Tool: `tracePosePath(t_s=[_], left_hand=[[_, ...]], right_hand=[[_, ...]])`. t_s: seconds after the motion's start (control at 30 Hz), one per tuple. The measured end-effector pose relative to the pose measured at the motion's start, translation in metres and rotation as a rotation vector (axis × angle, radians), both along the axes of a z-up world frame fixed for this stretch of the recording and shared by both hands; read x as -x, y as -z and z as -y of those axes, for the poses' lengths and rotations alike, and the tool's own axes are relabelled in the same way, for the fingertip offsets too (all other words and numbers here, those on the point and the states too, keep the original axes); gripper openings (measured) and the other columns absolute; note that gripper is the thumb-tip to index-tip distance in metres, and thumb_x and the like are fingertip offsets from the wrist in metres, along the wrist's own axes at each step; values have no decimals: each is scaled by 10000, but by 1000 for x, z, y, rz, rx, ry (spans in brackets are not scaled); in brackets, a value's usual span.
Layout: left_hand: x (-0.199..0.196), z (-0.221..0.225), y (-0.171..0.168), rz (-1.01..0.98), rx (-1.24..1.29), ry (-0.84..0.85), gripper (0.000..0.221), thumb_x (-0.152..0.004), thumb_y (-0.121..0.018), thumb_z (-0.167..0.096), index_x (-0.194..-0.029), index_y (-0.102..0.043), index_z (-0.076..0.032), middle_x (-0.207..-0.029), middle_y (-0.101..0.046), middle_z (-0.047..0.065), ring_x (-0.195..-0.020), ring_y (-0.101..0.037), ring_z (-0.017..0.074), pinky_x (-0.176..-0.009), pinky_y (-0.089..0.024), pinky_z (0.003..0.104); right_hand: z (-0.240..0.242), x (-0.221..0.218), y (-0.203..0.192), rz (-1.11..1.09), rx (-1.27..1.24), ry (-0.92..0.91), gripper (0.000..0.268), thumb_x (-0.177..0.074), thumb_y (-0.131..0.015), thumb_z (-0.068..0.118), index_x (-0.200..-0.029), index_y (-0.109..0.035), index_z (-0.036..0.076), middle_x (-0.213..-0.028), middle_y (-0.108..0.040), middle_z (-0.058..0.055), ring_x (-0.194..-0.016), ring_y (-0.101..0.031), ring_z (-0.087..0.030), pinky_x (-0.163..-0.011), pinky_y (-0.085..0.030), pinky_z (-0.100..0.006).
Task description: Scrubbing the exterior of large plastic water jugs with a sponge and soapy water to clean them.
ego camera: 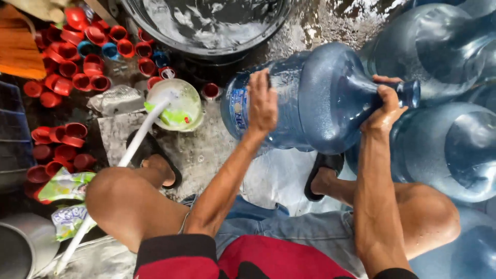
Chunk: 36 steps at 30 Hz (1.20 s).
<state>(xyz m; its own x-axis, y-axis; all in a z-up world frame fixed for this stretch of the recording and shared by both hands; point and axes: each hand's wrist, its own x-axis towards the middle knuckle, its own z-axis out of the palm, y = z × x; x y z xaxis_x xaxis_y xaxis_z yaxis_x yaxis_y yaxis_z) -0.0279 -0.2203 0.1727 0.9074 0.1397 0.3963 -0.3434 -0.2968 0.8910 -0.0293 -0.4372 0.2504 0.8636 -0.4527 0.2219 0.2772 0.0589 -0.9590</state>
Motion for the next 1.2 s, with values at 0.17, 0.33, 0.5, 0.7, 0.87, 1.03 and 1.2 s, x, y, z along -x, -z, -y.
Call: tracePosePath(t_s=[0.17,0.33,0.5,0.7,0.87,1.03,1.2], left_hand=[[-6,15,46,216,-23,61,511,-924,-440,-142,-1410,-334,-27,-1429,-344,185,-1388,-279,367,-1179,-144,472],[27,34,24,218,-32,-47,570,-902,-451,-28,-1437,-271,50,-1540,-209,174,-1474,-159,324,-1259,-114,433],[4,12,42,120,-149,-58,555,-973,-307,-180,-1473,-108,-45,-1547,-70,140,-1431,-119,327,-1231,-87,465],[19,32,22,208,-77,-81,512,-928,-315,-123,-1413,-178,-32,-1489,-147,116,-1418,-171,267,-1260,-176,415],[19,27,17,58,-141,-271,541,-968,-382,-137,-1468,-178,-109,-1518,-206,69,-1475,-139,296,-1278,-182,492],[-1,15,44,170,-70,-226,796,-871,-381,80,-1536,-58,-216,-1604,-71,-74,-1521,-59,143,-1325,-72,378],[28,38,-1,177,-94,-260,454,-976,-303,-180,-1412,-245,-70,-1424,-354,114,-1423,-267,289,-1281,-174,492]], right_hand=[[-19,-3,-8,6,94,234,212,-645,-595,199,-780,-625,38,-800,-647,-143,-817,-606,-172,-831,-453,-241],[-5,-3,-2,-38,81,132,227,-655,-570,153,-802,-673,14,-810,-647,-50,-767,-551,-149,-839,-445,-247],[-2,-8,-3,-63,-64,168,190,-655,-545,164,-805,-618,73,-872,-664,-85,-819,-573,-194,-834,-482,-307],[-11,-7,-7,-152,-64,224,246,-624,-512,175,-779,-667,62,-859,-668,-59,-825,-580,-177,-850,-487,-262],[-10,-7,-5,-124,-163,256,197,-615,-531,152,-736,-654,58,-821,-660,-50,-814,-557,-179,-852,-471,-284],[-2,0,-3,-108,-92,215,225,-627,-553,202,-784,-649,73,-871,-645,-59,-864,-550,-191,-865,-455,-310],[-10,-4,-5,-63,-139,213,157,-644,-552,132,-786,-589,78,-879,-683,-92,-814,-586,-193,-838,-484,-303]])
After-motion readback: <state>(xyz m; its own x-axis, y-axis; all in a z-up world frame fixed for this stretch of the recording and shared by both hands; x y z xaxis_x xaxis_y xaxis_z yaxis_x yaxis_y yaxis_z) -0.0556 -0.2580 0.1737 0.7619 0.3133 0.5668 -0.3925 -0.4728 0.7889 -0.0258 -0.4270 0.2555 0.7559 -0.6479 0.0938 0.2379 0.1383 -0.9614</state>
